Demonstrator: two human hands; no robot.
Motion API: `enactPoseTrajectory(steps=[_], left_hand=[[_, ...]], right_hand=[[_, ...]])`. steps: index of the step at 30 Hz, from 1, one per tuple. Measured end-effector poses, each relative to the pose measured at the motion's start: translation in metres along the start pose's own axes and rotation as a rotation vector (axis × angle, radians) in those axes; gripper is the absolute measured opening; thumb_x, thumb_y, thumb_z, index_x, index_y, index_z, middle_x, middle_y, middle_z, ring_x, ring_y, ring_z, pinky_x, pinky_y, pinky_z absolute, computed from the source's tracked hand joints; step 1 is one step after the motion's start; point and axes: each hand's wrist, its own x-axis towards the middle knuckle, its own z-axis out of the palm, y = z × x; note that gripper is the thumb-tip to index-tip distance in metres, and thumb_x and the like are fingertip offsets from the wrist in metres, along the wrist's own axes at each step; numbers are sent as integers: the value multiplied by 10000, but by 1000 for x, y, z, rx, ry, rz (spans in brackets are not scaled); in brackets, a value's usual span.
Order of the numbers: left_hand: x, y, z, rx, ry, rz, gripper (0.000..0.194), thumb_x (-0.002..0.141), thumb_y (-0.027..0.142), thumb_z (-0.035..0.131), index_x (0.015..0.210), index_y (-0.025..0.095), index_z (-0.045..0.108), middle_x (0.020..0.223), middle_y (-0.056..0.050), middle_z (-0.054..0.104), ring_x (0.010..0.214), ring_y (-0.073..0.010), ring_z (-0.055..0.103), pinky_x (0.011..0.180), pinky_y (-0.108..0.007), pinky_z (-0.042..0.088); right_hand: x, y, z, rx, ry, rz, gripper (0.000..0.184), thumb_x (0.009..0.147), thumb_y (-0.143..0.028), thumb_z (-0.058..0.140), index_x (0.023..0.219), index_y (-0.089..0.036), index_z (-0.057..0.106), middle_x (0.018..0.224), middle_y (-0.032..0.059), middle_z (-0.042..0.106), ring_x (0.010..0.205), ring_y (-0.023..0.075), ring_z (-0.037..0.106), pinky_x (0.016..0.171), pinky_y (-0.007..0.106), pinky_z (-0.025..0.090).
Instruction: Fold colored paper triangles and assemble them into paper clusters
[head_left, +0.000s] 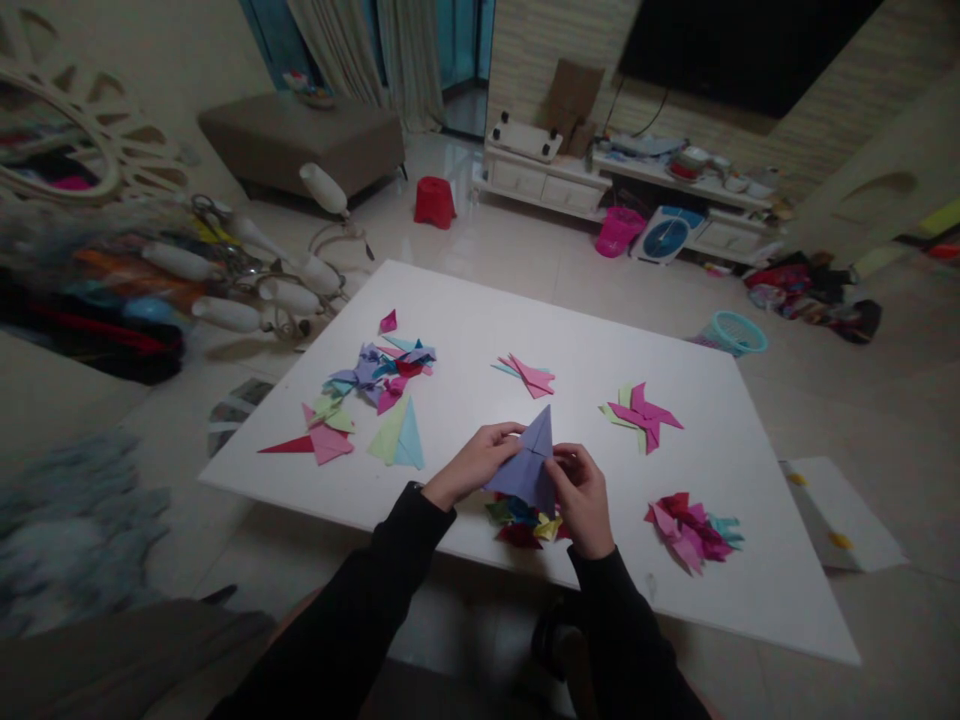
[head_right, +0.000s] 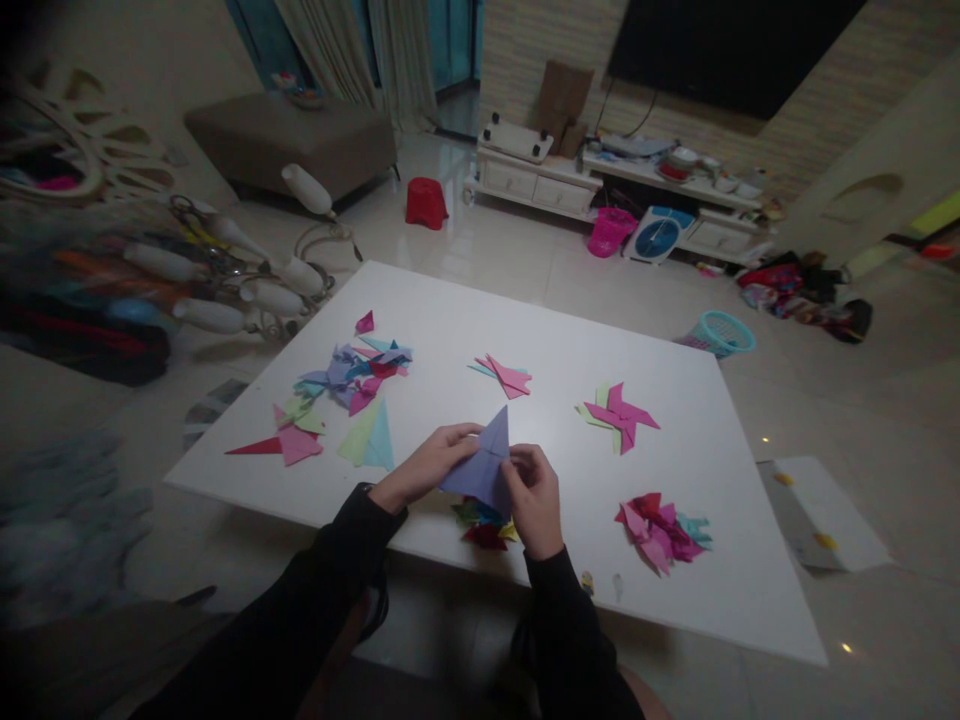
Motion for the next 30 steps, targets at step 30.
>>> enactPoseTrajectory(steps=[30], left_hand=[[3, -9, 6, -5, -87, 100, 408, 771, 346, 789, 1069, 109, 640, 975, -111, 740, 889, -216, 707, 844, -338, 544]], right_hand=[[2, 5, -3, 302, 26, 148, 315, 745, -435, 795, 701, -201, 590, 605, -44, 533, 541, 102, 474, 515, 233, 374]])
